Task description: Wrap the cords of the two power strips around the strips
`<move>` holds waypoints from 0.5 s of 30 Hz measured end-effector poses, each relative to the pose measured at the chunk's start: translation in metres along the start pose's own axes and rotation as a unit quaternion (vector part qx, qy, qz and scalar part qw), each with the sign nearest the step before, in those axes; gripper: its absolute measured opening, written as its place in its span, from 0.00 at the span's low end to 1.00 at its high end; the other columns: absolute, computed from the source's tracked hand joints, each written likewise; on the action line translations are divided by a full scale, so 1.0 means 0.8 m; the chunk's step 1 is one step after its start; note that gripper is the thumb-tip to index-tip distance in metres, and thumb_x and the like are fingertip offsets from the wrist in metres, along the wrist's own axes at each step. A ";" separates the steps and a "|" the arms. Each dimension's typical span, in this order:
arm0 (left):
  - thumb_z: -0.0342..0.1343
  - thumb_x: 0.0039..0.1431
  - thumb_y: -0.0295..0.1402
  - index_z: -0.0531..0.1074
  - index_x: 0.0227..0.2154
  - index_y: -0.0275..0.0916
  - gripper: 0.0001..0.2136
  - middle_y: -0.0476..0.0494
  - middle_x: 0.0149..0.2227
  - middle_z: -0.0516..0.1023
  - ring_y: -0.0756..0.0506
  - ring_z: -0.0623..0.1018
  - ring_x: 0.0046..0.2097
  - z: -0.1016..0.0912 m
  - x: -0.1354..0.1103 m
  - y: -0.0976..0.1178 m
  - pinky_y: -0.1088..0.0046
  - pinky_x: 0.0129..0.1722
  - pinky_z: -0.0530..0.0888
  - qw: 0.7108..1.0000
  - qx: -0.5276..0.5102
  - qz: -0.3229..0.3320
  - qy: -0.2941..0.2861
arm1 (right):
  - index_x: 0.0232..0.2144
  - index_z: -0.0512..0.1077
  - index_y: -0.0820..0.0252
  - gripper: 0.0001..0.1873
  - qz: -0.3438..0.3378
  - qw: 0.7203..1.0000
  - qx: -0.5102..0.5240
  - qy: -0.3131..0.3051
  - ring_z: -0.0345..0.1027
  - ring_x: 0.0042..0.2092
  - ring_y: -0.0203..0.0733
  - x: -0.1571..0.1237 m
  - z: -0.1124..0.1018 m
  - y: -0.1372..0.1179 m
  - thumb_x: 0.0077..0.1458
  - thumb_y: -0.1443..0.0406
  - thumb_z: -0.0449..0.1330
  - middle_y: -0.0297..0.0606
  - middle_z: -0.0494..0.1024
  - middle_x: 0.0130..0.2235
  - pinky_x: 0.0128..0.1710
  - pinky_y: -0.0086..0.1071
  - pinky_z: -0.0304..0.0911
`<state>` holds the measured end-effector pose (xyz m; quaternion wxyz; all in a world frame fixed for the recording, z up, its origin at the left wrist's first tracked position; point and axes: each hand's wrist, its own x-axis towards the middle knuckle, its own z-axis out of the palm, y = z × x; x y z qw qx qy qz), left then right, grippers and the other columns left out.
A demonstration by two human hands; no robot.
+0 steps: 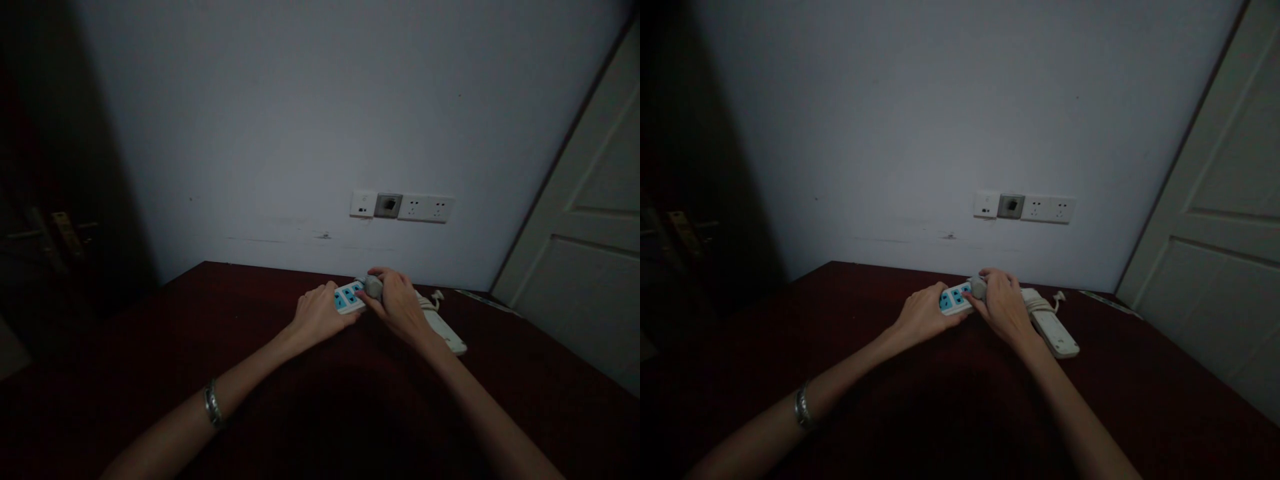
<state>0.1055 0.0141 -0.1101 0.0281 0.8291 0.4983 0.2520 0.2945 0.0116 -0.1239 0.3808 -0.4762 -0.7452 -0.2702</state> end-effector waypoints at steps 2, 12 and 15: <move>0.53 0.48 0.53 0.66 0.41 0.37 0.25 0.37 0.39 0.76 0.38 0.77 0.39 -0.002 -0.001 0.002 0.66 0.33 0.69 0.998 -0.061 0.001 -0.030 | 0.37 0.62 0.61 0.14 0.005 1.000 -0.001 0.008 0.68 0.41 0.51 -0.001 -0.001 0.004 0.58 0.55 0.51 0.51 0.73 0.41 0.42 0.47 0.60; 0.50 0.55 0.40 0.70 0.40 0.32 0.16 0.36 0.35 0.77 0.42 0.78 0.35 -0.001 0.022 -0.025 0.66 0.31 0.73 0.696 -0.598 -0.129 -0.375 | 0.40 0.62 0.60 0.13 -0.050 0.996 0.065 0.020 0.70 0.45 0.50 -0.004 -0.002 -0.001 0.56 0.58 0.55 0.49 0.75 0.42 0.43 0.47 0.62; 0.54 0.53 0.36 0.69 0.41 0.33 0.15 0.36 0.37 0.78 0.41 0.79 0.35 -0.004 0.020 -0.028 0.66 0.31 0.73 0.611 -0.634 -0.127 -0.457 | 0.42 0.63 0.60 0.14 -0.078 0.993 0.083 0.019 0.69 0.46 0.49 -0.003 -0.003 -0.008 0.55 0.60 0.56 0.47 0.76 0.42 0.46 0.47 0.61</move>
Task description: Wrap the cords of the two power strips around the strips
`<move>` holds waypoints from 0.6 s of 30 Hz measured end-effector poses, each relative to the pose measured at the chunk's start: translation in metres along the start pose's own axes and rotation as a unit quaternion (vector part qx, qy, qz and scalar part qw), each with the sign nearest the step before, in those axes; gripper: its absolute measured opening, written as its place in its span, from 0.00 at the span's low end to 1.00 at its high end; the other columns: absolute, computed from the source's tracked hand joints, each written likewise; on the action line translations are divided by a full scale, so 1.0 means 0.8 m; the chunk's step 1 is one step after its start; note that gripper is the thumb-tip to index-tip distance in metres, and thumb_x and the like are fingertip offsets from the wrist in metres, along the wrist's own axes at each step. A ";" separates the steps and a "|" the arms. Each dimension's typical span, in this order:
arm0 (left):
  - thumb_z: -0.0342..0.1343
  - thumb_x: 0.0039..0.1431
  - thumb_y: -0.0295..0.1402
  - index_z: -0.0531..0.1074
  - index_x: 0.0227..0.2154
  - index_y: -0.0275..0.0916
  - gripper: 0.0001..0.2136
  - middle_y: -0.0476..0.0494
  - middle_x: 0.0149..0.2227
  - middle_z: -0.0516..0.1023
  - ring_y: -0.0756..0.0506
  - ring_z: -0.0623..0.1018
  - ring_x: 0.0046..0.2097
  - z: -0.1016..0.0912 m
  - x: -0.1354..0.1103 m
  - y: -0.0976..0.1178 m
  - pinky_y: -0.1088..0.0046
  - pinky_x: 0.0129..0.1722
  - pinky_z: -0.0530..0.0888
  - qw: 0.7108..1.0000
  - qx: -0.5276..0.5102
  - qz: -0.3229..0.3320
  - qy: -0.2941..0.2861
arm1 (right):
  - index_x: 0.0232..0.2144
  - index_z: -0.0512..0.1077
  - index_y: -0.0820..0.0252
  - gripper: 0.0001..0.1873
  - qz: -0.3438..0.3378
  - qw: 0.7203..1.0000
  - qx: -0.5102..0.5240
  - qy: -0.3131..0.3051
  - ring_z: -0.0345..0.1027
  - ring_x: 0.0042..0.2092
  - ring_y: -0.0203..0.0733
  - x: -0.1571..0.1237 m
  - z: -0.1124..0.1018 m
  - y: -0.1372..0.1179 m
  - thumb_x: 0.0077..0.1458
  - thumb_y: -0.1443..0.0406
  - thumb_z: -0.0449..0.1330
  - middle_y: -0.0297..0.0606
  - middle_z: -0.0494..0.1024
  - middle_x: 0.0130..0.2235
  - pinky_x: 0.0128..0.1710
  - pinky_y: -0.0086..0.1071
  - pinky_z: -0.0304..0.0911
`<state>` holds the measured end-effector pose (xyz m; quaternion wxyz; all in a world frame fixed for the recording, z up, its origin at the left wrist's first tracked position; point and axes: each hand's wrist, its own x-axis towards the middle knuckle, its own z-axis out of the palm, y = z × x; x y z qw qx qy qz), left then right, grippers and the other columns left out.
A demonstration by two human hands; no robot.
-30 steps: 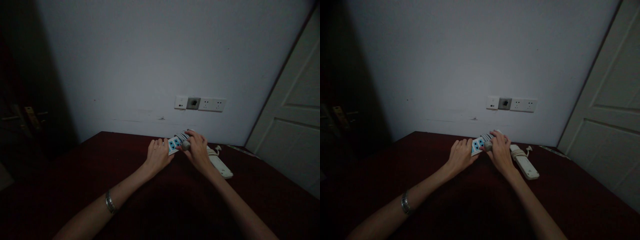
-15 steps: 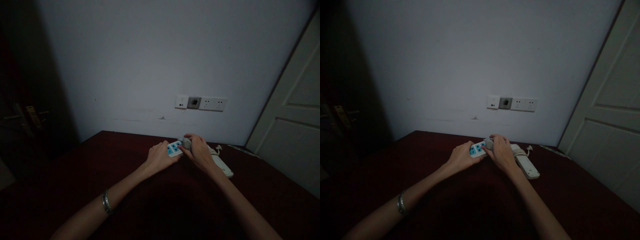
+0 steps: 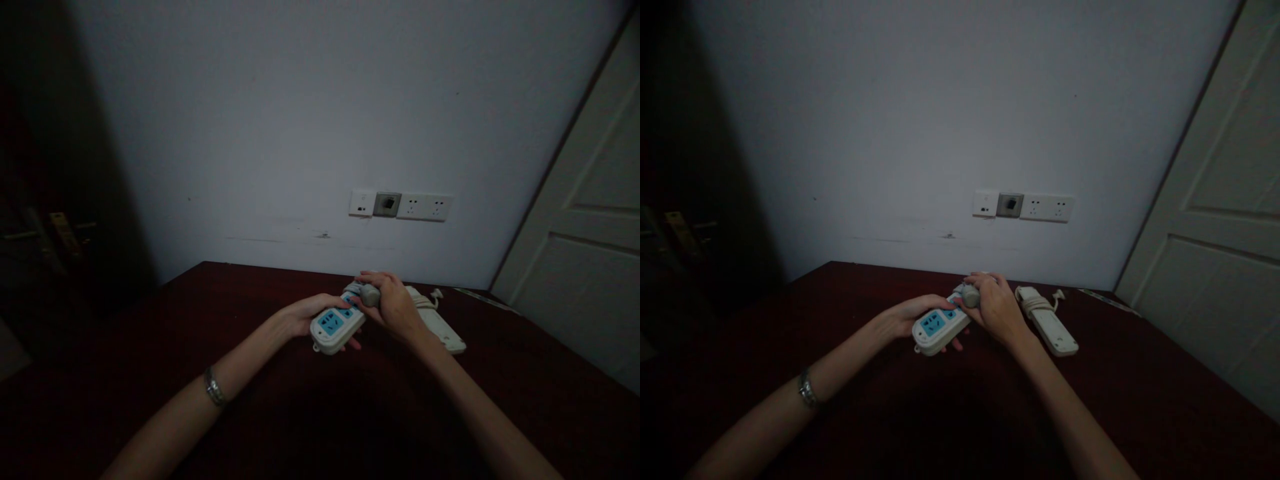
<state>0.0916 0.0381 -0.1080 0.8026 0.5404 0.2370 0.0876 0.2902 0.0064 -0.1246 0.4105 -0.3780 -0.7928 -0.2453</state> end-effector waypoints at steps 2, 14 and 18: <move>0.54 0.53 0.34 0.68 0.43 0.34 0.15 0.35 0.40 0.78 0.42 0.79 0.36 0.000 0.001 -0.001 0.68 0.31 0.73 1.000 -0.020 -0.004 -0.020 | 0.43 0.63 0.60 0.15 -0.004 1.000 0.000 0.016 0.70 0.43 0.48 0.002 -0.002 -0.002 0.55 0.60 0.56 0.45 0.76 0.41 0.46 0.47 0.61; 0.59 0.42 0.29 0.67 0.36 0.31 0.16 0.38 0.30 0.77 0.44 0.77 0.23 0.016 0.014 -0.009 0.67 0.25 0.74 0.968 0.040 0.176 0.172 | 0.39 0.63 0.67 0.19 0.059 0.988 -0.125 -0.063 0.60 0.44 0.54 0.016 -0.020 -0.016 0.59 0.54 0.47 0.54 0.67 0.42 0.43 0.49 0.59; 0.60 0.41 0.28 0.66 0.39 0.33 0.19 0.39 0.35 0.76 0.45 0.77 0.31 0.018 0.013 -0.004 0.69 0.32 0.73 0.896 0.157 0.254 0.328 | 0.40 0.62 0.66 0.18 0.104 0.988 -0.099 -0.057 0.64 0.39 0.52 0.020 -0.018 -0.024 0.61 0.56 0.44 0.51 0.69 0.37 0.37 0.44 0.63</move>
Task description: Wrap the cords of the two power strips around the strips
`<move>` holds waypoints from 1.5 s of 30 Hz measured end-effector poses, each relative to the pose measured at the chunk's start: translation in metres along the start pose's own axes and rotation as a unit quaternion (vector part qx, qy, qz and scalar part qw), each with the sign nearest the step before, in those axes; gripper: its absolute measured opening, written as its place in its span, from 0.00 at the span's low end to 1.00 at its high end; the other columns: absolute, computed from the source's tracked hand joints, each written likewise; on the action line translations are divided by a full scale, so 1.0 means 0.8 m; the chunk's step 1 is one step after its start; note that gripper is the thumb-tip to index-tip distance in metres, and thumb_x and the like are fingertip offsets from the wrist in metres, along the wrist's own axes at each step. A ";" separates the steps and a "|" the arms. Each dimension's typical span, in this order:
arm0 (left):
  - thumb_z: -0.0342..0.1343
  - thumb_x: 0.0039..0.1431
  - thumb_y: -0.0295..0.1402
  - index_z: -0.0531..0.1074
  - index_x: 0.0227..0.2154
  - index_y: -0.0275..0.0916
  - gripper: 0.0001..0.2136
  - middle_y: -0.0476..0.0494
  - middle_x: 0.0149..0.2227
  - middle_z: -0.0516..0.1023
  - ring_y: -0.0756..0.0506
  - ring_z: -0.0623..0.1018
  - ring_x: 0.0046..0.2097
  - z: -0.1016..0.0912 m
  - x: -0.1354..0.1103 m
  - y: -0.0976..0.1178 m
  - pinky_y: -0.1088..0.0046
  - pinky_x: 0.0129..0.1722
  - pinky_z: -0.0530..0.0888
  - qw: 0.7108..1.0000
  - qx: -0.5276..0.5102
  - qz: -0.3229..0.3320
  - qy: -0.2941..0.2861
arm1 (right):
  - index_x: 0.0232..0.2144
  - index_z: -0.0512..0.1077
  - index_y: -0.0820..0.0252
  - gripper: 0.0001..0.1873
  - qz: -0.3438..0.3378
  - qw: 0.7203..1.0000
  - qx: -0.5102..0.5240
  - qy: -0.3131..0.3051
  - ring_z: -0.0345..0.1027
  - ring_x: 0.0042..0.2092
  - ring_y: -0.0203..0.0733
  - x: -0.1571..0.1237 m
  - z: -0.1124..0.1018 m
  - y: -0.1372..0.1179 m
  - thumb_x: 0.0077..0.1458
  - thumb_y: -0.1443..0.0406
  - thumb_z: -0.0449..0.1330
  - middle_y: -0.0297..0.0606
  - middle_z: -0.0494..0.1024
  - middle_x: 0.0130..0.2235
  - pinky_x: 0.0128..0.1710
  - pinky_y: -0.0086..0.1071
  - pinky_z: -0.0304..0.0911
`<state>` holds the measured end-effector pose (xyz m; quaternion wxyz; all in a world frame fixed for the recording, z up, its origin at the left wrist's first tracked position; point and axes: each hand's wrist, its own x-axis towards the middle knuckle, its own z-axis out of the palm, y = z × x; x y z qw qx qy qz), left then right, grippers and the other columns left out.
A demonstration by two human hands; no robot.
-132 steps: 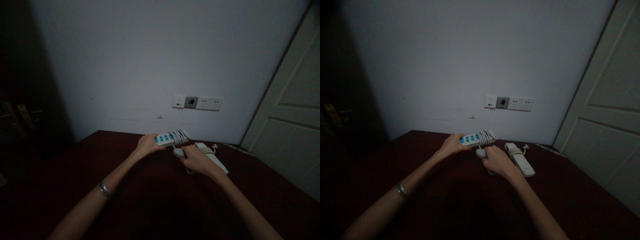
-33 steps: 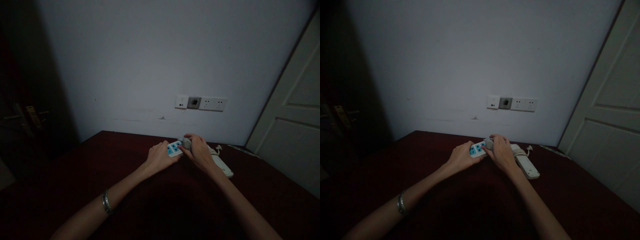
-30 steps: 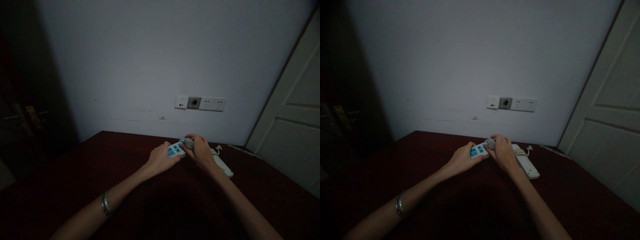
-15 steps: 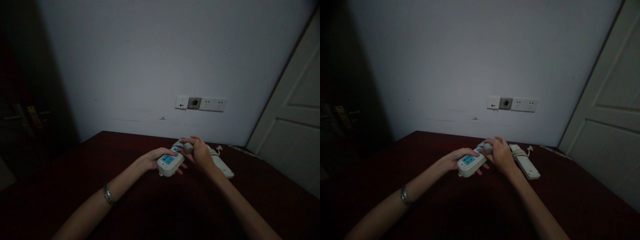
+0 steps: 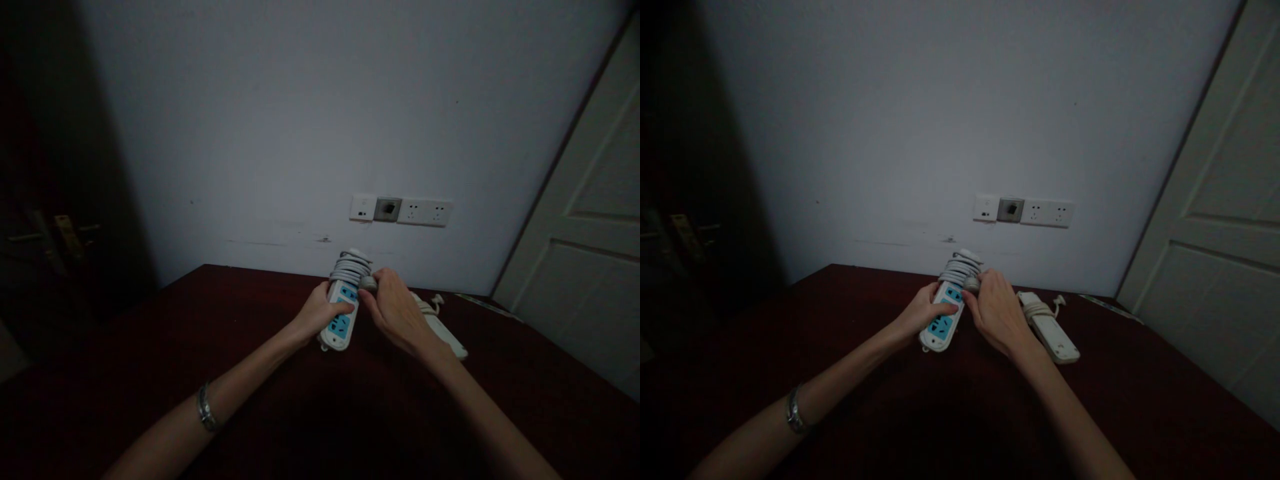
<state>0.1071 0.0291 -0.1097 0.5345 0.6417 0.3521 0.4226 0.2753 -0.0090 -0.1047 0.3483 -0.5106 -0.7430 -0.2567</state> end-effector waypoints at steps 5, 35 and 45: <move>0.59 0.44 0.29 0.63 0.45 0.32 0.22 0.37 0.41 0.74 0.43 0.75 0.41 -0.007 0.002 0.004 0.66 0.42 0.70 0.979 0.118 0.132 0.105 | 0.46 0.60 0.63 0.17 0.039 0.994 0.098 0.019 0.69 0.41 0.49 -0.001 0.009 -0.012 0.62 0.57 0.47 0.48 0.71 0.41 0.36 0.40 0.66; 0.56 0.48 0.33 0.60 0.53 0.35 0.27 0.34 0.45 0.74 0.39 0.75 0.44 0.003 -0.010 0.002 0.65 0.44 0.69 0.949 0.249 0.131 0.144 | 0.43 0.65 0.68 0.15 0.033 0.996 -0.068 -0.054 0.70 0.33 0.47 -0.001 -0.002 -0.046 0.60 0.62 0.48 0.47 0.71 0.35 0.27 0.35 0.64; 0.58 0.47 0.34 0.57 0.55 0.36 0.31 0.37 0.37 0.77 0.38 0.77 0.39 0.014 -0.022 0.001 0.68 0.40 0.69 0.964 0.185 0.126 0.144 | 0.41 0.67 0.64 0.21 0.030 0.999 -0.045 0.004 0.67 0.33 0.49 0.000 -0.005 -0.042 0.63 0.57 0.41 0.48 0.71 0.32 0.28 0.38 0.63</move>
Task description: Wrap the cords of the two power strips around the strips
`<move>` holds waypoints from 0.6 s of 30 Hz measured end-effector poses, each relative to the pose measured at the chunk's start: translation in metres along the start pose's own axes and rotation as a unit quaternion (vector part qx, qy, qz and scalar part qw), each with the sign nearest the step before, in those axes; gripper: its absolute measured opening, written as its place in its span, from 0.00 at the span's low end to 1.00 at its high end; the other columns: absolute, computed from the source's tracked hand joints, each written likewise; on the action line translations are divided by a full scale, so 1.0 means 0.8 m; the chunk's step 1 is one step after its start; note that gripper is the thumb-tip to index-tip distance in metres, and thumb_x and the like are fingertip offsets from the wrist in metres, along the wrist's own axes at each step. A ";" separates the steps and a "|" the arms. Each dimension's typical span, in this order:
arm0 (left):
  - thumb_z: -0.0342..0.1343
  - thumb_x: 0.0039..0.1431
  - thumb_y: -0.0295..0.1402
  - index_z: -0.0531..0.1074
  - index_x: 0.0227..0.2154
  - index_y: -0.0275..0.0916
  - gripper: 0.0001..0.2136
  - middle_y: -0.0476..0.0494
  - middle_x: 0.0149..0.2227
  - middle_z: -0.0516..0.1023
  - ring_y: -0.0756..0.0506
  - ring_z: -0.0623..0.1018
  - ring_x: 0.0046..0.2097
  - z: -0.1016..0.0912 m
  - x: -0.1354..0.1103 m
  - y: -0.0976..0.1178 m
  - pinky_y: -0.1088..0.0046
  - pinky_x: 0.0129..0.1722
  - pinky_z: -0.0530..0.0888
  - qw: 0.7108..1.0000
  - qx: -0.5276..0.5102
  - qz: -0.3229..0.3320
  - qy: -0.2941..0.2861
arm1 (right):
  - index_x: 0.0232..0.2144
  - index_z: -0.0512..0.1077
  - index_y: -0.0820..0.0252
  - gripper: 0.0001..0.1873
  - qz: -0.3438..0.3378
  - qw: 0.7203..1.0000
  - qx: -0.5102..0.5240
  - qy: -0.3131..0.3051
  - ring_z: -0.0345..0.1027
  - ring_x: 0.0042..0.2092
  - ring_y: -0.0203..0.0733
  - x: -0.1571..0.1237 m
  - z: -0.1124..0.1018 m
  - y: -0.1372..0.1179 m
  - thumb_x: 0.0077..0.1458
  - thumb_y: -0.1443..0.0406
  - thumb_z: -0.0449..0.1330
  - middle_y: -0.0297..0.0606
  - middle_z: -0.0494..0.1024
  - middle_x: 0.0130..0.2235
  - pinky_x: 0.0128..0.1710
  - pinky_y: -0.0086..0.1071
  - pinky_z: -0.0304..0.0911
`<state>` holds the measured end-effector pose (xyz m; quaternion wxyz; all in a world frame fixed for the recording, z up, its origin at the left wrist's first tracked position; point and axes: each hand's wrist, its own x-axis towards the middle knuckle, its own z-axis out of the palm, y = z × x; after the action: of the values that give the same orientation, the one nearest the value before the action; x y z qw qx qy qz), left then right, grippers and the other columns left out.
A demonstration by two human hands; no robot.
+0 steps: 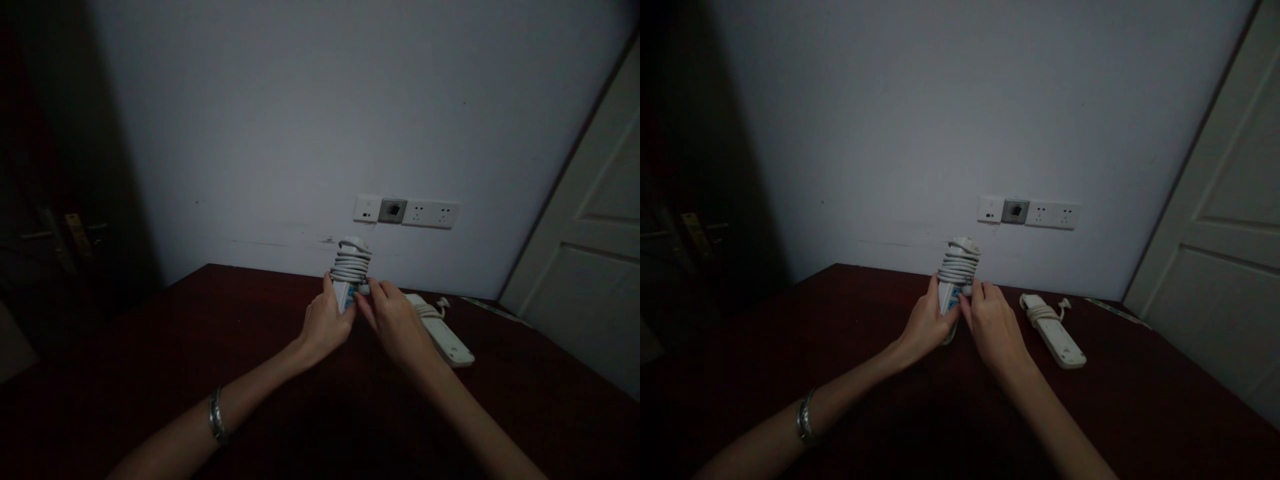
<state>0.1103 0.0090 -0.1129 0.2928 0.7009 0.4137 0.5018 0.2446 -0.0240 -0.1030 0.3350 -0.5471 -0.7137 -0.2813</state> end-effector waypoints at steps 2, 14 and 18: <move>0.58 0.47 0.34 0.58 0.55 0.36 0.31 0.38 0.37 0.77 0.39 0.76 0.39 0.001 -0.001 0.001 0.68 0.39 0.69 1.000 -0.021 0.000 -0.005 | 0.40 0.68 0.64 0.21 -0.001 1.000 0.010 0.011 0.67 0.32 0.48 0.000 0.001 0.006 0.63 0.56 0.41 0.47 0.71 0.31 0.28 0.37 0.63; 0.60 0.42 0.33 0.64 0.39 0.35 0.19 0.48 0.28 0.73 0.47 0.75 0.27 0.018 -0.008 0.005 0.70 0.29 0.72 0.926 -0.322 -0.109 -0.166 | 0.38 0.60 0.58 0.28 0.180 0.926 0.323 0.081 0.62 0.30 0.37 0.006 0.016 0.036 0.41 0.50 0.65 0.33 0.65 0.32 0.27 0.31 0.62; 0.60 0.42 0.33 0.64 0.36 0.35 0.17 0.49 0.24 0.72 0.46 0.75 0.22 0.016 -0.007 0.005 0.72 0.22 0.71 0.883 -0.390 -0.157 -0.208 | 0.40 0.59 0.58 0.31 0.173 0.922 0.339 0.070 0.60 0.32 0.37 0.008 0.014 0.035 0.38 0.51 0.67 0.35 0.64 0.35 0.28 0.32 0.62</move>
<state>0.1225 0.0018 -0.1162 0.6968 0.5441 0.2191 0.4129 0.2688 -0.0050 -0.1041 0.5929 -0.4949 -0.6352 0.0027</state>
